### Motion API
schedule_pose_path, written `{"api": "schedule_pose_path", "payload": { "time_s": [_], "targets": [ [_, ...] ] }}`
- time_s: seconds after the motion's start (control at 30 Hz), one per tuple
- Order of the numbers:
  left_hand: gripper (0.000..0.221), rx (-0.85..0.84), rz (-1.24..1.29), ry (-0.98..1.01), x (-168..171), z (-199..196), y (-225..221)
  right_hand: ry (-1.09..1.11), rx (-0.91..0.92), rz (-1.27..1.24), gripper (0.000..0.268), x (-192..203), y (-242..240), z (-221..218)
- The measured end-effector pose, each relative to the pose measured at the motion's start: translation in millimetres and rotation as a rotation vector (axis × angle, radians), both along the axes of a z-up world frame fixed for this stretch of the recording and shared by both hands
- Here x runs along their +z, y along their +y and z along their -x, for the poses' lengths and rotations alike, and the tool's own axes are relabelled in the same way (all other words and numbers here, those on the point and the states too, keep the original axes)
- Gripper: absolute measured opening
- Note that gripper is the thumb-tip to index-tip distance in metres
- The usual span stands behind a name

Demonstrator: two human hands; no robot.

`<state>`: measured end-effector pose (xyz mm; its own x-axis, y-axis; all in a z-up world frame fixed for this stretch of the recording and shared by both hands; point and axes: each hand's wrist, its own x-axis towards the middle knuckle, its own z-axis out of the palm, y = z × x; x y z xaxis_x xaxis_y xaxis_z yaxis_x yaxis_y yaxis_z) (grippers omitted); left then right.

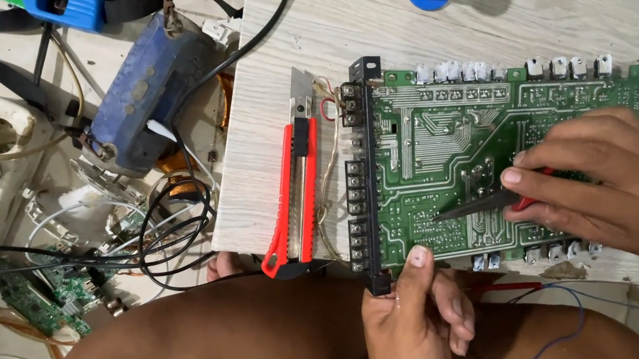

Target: Testing and repairing a circuit board using a multimeter, soldering iron, and pliers.

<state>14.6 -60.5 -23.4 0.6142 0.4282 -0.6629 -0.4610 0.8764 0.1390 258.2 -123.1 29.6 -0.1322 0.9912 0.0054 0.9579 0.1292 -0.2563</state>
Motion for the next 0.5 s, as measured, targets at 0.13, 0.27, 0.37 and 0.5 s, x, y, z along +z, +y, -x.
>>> {"api": "schedule_pose_path", "payload": {
  "time_s": [0.13, 0.27, 0.37, 0.5],
  "targets": [
    [0.042, -0.011, -0.008, 0.012, 1.8, 0.4, 2.3, 0.009, 0.017, 0.003, 0.048, -1.5, 0.8, -2.9],
    [0.035, -0.023, -0.013, 0.013, 1.6, 0.9, 2.5, -0.003, 0.020, -0.020, 0.049, -2.2, 3.8, -3.3],
    [0.032, -0.031, -0.029, 0.017, 2.7, 1.2, 3.8, -0.025, 0.041, -0.046, 0.044, -0.4, 8.8, -1.5],
    [0.034, -0.024, -0.032, 0.011, 3.0, 0.9, 4.0, -0.034, 0.079, -0.104, 0.034, -3.5, 11.3, -2.6]
  ]
}}
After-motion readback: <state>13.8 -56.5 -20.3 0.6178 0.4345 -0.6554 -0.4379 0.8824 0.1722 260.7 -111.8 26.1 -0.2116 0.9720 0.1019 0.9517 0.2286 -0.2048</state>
